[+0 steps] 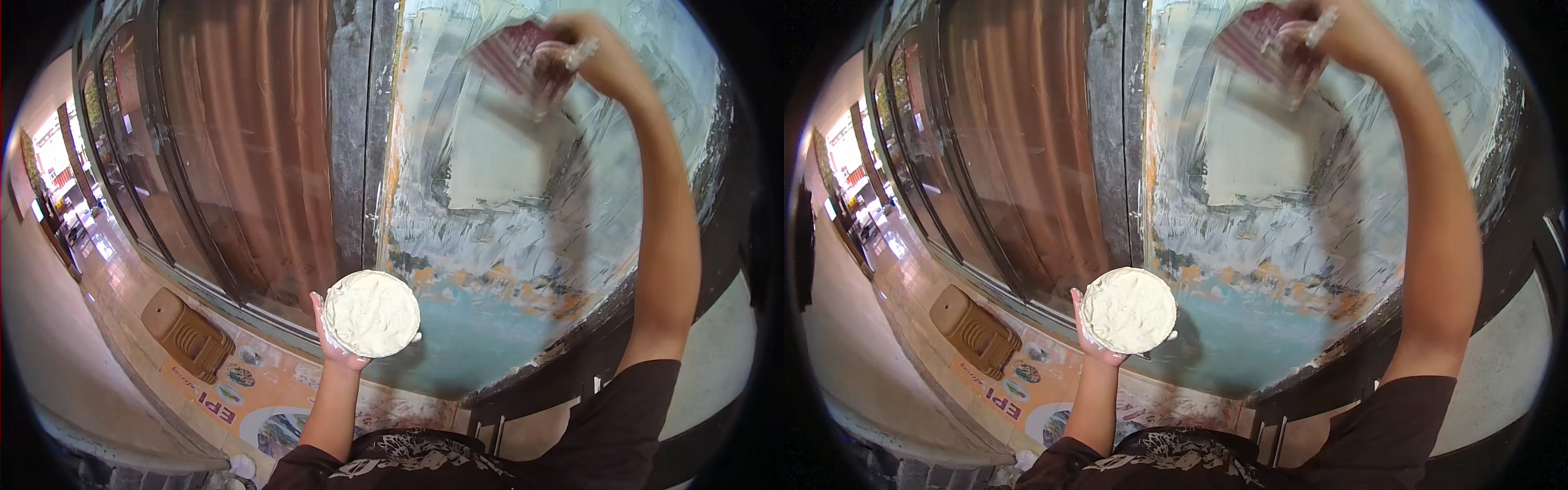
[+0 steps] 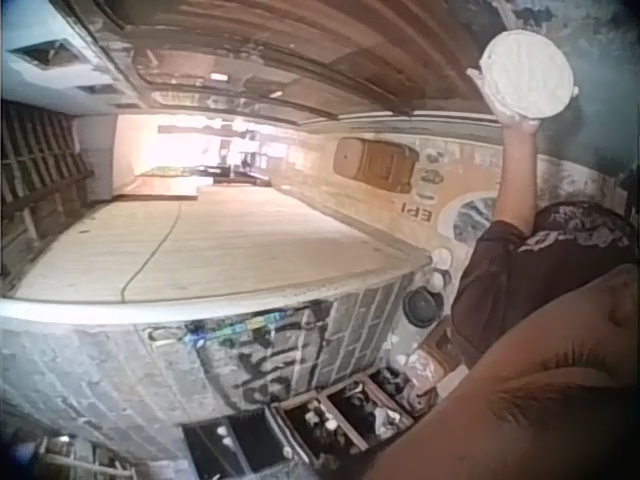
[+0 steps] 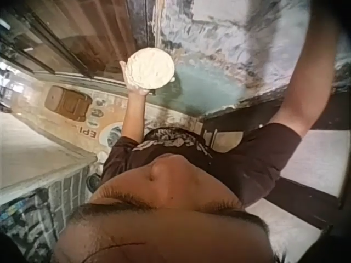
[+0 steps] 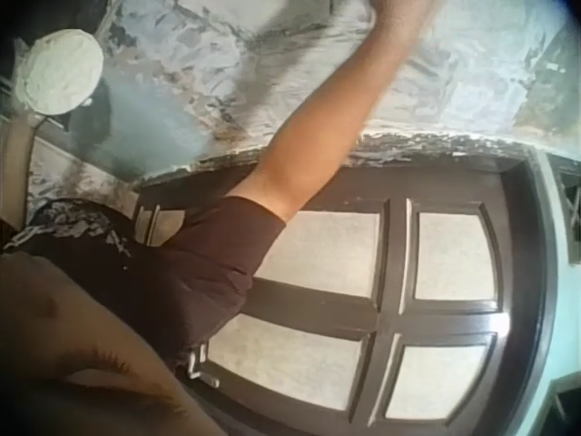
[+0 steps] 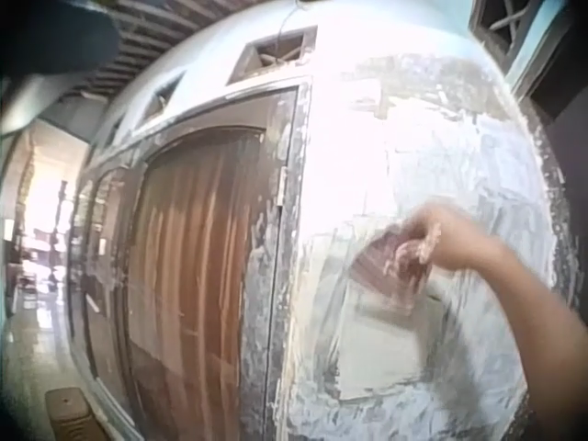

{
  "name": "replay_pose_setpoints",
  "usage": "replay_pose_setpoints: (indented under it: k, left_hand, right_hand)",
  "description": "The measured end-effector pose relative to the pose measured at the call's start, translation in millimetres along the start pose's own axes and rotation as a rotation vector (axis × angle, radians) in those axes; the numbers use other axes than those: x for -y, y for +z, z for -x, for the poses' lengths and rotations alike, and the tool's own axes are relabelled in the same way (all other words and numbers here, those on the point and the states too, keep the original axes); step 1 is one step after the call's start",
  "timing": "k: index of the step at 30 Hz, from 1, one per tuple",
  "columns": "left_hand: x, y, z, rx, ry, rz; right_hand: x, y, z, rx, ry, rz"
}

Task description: Apply wall putty to a damaged or uneven wall surface using a putty knife/spatula.

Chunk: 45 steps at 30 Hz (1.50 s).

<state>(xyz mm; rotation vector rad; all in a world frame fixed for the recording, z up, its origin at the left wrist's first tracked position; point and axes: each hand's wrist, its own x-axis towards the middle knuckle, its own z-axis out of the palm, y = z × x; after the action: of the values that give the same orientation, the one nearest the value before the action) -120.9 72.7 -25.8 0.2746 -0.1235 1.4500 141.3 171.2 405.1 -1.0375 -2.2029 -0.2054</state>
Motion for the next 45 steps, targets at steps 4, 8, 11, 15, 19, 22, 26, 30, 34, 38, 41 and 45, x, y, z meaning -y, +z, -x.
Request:
replay_pose_setpoints:
  k: [4, 8, 11, 15, 19, 22, 26, 30, 34, 38, 41, 45]
  left_hand:
    - [-2.0, -6.3, 7.5, -0.021, 0.030, -0.010]
    - [2.8, -3.9, 1.5, -0.036, -0.001, -0.010]
    - [-0.1, -7.5, 4.6, -0.033, 0.000, -0.014]
    - [-3.7, -5.9, 10.2, -0.066, 0.028, -0.013]
    - [-4.4, -7.0, 17.1, -0.060, 0.041, 0.005]
    - [-5.1, -13.2, 14.2, -0.113, 0.045, -0.009]
    - [-2.4, -8.1, 10.0, -0.075, 0.001, -0.004]
    - [-10.0, -7.2, 17.7, -0.061, 0.025, 0.000]
    - [-9.8, -13.6, 15.5, -0.032, 0.029, -0.007]
    - [-4.4, -7.2, 10.9, -0.044, -0.006, -0.001]
    - [-7.6, -13.3, 12.0, -0.007, -0.006, 0.031]
    - [-9.2, -11.2, 17.8, 0.000, 0.020, 0.020]
  right_hand:
    - [6.4, 135.2, 57.3, 0.340, -0.235, 0.335]
    - [-19.4, 140.0, 37.9, 0.146, -0.188, 0.505]
    - [4.2, 53.0, -1.5, -0.170, -0.154, 0.398]
    - [14.1, 39.6, 3.8, -0.037, -0.149, 0.316]
    - [-5.7, 161.5, 61.2, 0.422, -0.200, 0.507]
    - [-15.3, 164.8, 49.0, 0.276, -0.199, 0.590]
    - [6.6, 64.5, -5.6, -0.087, -0.159, 0.404]
    - [32.3, 60.9, 9.6, 0.015, -0.156, 0.306]
    - [1.0, 170.9, 65.5, 0.392, -0.224, 0.533]
    - [-23.3, 133.2, 29.0, 0.006, -0.296, 0.584]
    - [6.8, 50.9, -8.6, -0.066, -0.091, 0.388]
    - [28.4, 63.3, 15.9, 0.085, -0.098, 0.347]
